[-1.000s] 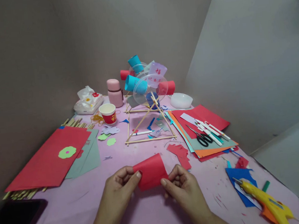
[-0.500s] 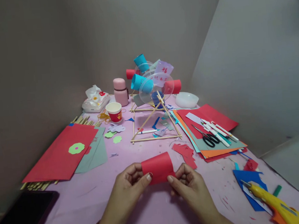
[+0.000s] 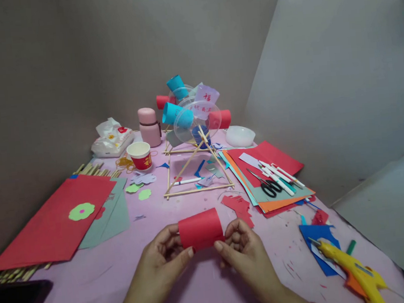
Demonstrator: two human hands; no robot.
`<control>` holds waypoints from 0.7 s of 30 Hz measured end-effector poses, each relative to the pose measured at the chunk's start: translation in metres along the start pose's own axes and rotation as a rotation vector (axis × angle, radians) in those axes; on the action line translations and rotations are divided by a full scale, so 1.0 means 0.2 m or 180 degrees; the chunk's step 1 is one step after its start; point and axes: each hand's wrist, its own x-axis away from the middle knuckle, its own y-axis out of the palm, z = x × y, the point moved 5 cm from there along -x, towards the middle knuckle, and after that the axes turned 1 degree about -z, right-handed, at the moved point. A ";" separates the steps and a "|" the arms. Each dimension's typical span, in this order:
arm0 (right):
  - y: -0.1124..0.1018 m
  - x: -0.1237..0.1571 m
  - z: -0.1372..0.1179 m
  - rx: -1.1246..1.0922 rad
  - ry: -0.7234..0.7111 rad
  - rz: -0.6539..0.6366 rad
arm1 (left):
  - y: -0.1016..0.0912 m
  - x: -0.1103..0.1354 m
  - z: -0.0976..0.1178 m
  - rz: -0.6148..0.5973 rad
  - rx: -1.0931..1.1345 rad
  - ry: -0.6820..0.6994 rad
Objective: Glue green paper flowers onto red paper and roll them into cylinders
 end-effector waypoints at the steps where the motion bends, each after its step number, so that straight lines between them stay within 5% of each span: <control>1: 0.00 0.00 0.00 -0.0014 -0.0024 -0.0004 | 0.00 0.00 0.00 -0.0021 0.0010 0.0022; 11: -0.03 0.01 -0.04 0.0477 -0.0282 -0.0107 | 0.01 0.00 0.00 -0.0086 0.0035 0.0019; 16: -0.05 0.00 -0.02 0.0438 -0.0075 -0.0018 | -0.02 0.03 0.05 0.0361 -0.0283 0.0053; 21: -0.05 0.00 -0.01 0.0280 0.0091 0.0032 | -0.01 0.03 0.03 0.0177 -0.0193 -0.0043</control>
